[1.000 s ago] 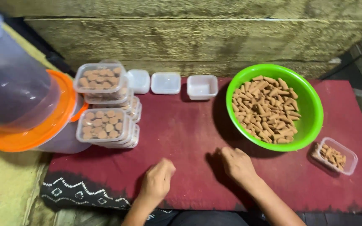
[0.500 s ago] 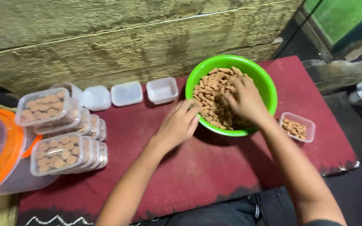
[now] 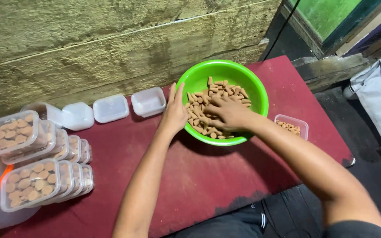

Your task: Packing incense cones from a large bowl into small plastic containers and closing them.

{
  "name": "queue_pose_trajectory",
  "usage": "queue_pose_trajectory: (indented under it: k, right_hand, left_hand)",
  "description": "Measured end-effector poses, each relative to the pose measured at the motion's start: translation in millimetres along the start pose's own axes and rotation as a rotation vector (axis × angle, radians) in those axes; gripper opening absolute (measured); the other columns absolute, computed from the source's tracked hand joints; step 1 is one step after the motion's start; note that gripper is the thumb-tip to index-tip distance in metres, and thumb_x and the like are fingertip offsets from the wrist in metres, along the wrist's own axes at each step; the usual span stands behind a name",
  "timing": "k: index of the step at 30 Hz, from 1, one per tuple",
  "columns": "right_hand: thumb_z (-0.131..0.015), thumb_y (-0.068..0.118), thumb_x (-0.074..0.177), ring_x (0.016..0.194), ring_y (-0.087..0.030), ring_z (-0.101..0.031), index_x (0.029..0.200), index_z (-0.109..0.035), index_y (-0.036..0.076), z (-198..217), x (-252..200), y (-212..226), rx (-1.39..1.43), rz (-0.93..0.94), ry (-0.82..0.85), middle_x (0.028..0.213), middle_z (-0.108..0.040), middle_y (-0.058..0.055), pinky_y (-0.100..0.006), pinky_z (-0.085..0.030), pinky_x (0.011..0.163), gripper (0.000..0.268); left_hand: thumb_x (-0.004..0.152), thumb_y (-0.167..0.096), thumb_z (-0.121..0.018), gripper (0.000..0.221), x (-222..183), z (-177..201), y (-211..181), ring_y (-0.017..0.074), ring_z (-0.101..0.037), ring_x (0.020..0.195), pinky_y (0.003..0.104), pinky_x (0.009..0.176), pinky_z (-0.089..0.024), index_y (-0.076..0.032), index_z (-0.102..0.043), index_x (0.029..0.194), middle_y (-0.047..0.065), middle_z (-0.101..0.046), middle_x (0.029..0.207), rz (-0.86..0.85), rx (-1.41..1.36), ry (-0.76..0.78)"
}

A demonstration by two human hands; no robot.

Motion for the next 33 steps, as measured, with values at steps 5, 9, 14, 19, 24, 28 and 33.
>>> queue_pose_trajectory:
  k: [5,9,14,19,24,28,33]
  right_hand:
    - [-0.039,0.084,0.082,0.149,-0.044,-0.032,0.155,-0.036,0.037,51,-48,-8,-0.052,-0.166,0.144,0.158,-0.038,-0.015,-0.068,-0.031,0.114,0.087]
    - [-0.046,0.084,0.084,0.147,-0.047,-0.032,0.161,-0.026,0.029,42,-31,25,0.027,-0.060,0.206,0.166,-0.023,-0.016,-0.073,-0.026,0.114,0.097]
    - [-0.049,0.054,0.089,0.121,-0.036,-0.051,0.157,-0.035,0.033,23,18,18,-0.184,0.036,-0.122,0.139,-0.043,-0.010,-0.058,-0.050,0.089,0.073]
    - [-0.057,0.035,0.094,0.107,-0.030,-0.063,0.147,-0.051,0.031,8,31,-62,-0.315,0.009,-0.248,0.127,-0.053,-0.007,-0.046,-0.058,0.079,0.054]
    - [-0.063,0.034,0.090,0.098,-0.029,-0.069,0.120,-0.067,0.027,6,-11,-118,-0.280,-0.216,-0.401,0.110,-0.064,0.000,-0.044,-0.056,0.073,0.031]
    - [-0.067,0.038,0.091,0.105,-0.024,-0.066,0.110,-0.071,0.030,0,-38,-119,-0.140,-0.308,-0.461,0.112,-0.067,0.004,-0.042,-0.053,0.078,0.021]
    - [-0.070,0.025,0.093,0.100,-0.027,-0.070,0.099,-0.070,0.021,21,-48,-92,0.254,-0.316,-0.624,0.103,-0.070,0.000,-0.045,-0.056,0.082,0.007]
  left_hand:
    - [0.084,0.009,-0.043,0.077,1,-4,5,0.0568,-0.027,0.147,0.061,0.120,-0.032,-0.005,-0.030,0.158,0.037,-0.021,0.158,0.015,-0.007,0.007]
    - [0.086,0.007,-0.044,0.070,4,-3,4,0.0542,-0.031,0.146,0.057,0.120,-0.034,-0.006,-0.035,0.155,0.034,-0.023,0.158,0.019,0.006,-0.003]
    - [0.088,0.007,-0.043,0.061,6,2,7,0.0551,-0.034,0.144,0.058,0.119,-0.034,-0.005,-0.042,0.148,0.035,-0.024,0.157,-0.007,0.007,0.035]
    - [0.086,0.000,-0.053,0.056,9,5,-28,0.0432,-0.029,0.146,0.056,0.112,-0.040,-0.001,-0.054,0.142,0.025,-0.024,0.163,-0.073,0.401,0.010]
    - [0.094,-0.030,-0.066,0.044,40,-64,-8,0.0404,-0.053,0.124,0.052,0.100,-0.042,-0.008,-0.064,0.131,0.021,-0.056,0.133,-0.161,0.695,0.063]
    - [0.103,-0.045,-0.052,0.063,35,-63,-68,0.0570,-0.018,0.148,0.067,0.117,-0.023,-0.010,-0.043,0.154,0.031,-0.019,0.162,0.213,0.556,0.514]
    - [0.097,-0.012,-0.058,0.034,21,-17,-115,0.0471,-0.041,0.143,0.068,0.112,-0.032,-0.013,-0.069,0.130,0.021,-0.052,0.148,0.017,0.339,0.346]
Point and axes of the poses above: each hand's wrist, its own x-axis towards the middle knuckle, its own z-axis out of the back of the hand, y = z × x, the point moved 4 cm from there along x, towards the middle knuckle
